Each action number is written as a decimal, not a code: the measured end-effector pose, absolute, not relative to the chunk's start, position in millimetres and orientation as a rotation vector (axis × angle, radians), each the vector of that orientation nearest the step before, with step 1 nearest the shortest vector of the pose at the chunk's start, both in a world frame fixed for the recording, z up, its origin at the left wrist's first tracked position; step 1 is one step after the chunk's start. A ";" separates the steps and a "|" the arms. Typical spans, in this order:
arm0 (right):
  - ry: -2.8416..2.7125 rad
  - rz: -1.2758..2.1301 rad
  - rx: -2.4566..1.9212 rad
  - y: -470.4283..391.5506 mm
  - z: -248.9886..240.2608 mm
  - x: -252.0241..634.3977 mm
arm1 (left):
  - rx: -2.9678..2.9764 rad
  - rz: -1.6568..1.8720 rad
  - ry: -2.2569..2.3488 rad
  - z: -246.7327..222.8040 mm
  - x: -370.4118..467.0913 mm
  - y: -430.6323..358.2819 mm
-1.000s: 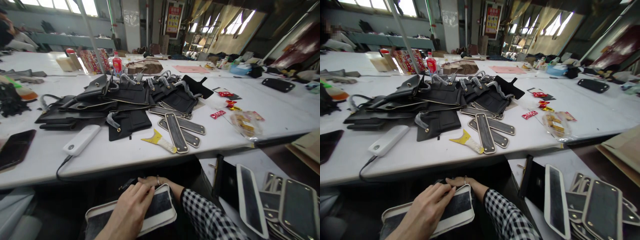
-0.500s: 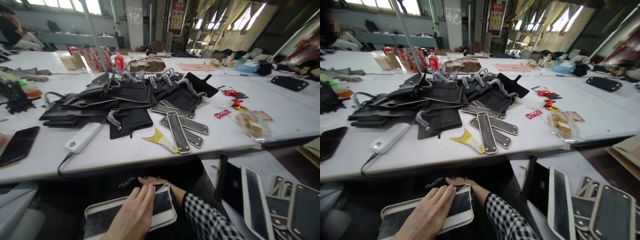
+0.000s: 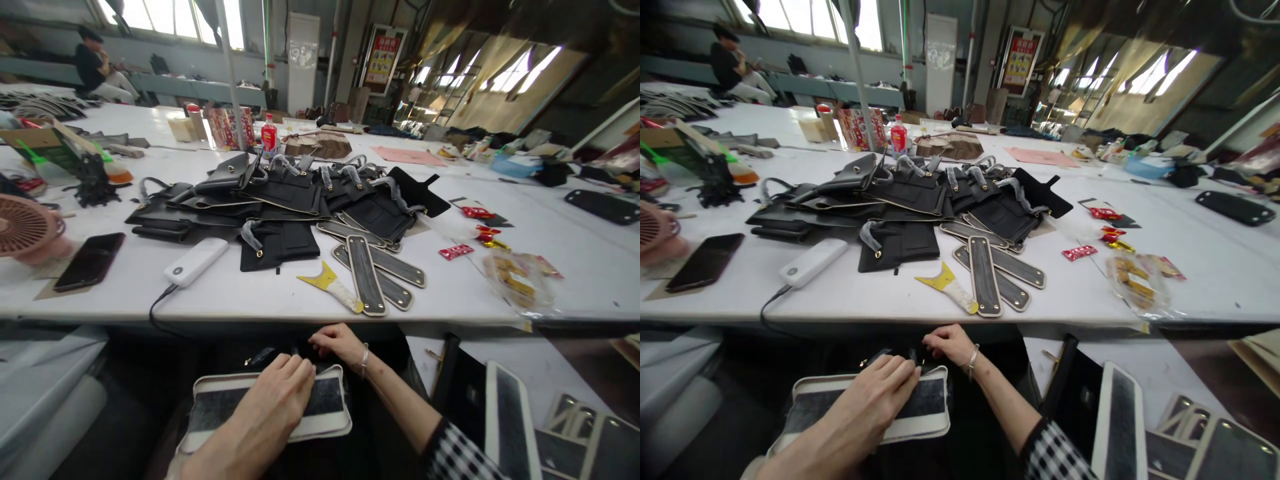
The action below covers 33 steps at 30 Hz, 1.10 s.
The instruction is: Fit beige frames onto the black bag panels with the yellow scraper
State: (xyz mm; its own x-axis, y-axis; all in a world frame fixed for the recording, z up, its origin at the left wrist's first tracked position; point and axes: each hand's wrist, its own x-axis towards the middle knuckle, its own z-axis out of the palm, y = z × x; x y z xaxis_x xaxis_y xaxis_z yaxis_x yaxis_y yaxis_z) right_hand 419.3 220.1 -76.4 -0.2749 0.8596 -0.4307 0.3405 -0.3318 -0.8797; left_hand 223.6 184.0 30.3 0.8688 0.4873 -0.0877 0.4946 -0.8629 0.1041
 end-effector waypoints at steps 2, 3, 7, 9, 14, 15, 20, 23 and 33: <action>-1.554 1.666 -1.447 214.3 -46.9 431.3 | 2.904 -0.090 0.787 33.1 222.7 182.8; -1.592 1.674 -1.402 212.1 -34.3 434.9 | 2.901 -0.087 0.788 33.6 221.9 182.1; -1.754 1.678 -1.314 210.9 -5.8 436.6 | 2.890 -0.058 0.805 33.2 217.7 180.3; -1.838 1.663 -1.301 212.7 -1.8 433.9 | 2.868 -0.036 0.812 33.3 215.7 180.5; -2.080 1.577 -1.314 211.1 6.3 426.0 | 2.762 -0.039 0.813 37.5 214.8 179.6; -2.131 1.556 -1.318 209.8 9.2 424.3 | 2.723 -0.034 0.813 38.9 215.0 179.3; -2.322 1.522 -1.386 206.9 22.2 415.9 | 2.267 0.163 0.887 43.6 203.7 192.6; -2.392 1.553 -1.419 211.7 24.5 408.0 | 2.055 0.231 0.969 38.2 174.7 218.5; -2.502 1.817 -1.290 233.8 19.0 348.1 | 1.348 0.079 1.283 -77.0 90.0 248.7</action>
State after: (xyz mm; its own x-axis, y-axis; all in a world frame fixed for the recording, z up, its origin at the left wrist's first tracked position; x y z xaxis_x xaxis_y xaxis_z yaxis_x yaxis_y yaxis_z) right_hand 348.1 233.8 19.0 -0.6851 0.4559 -0.5682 0.6813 0.1250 -0.7212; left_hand 90.0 248.7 -77.0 0.3870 0.6824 -0.6202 0.6011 0.3233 0.7308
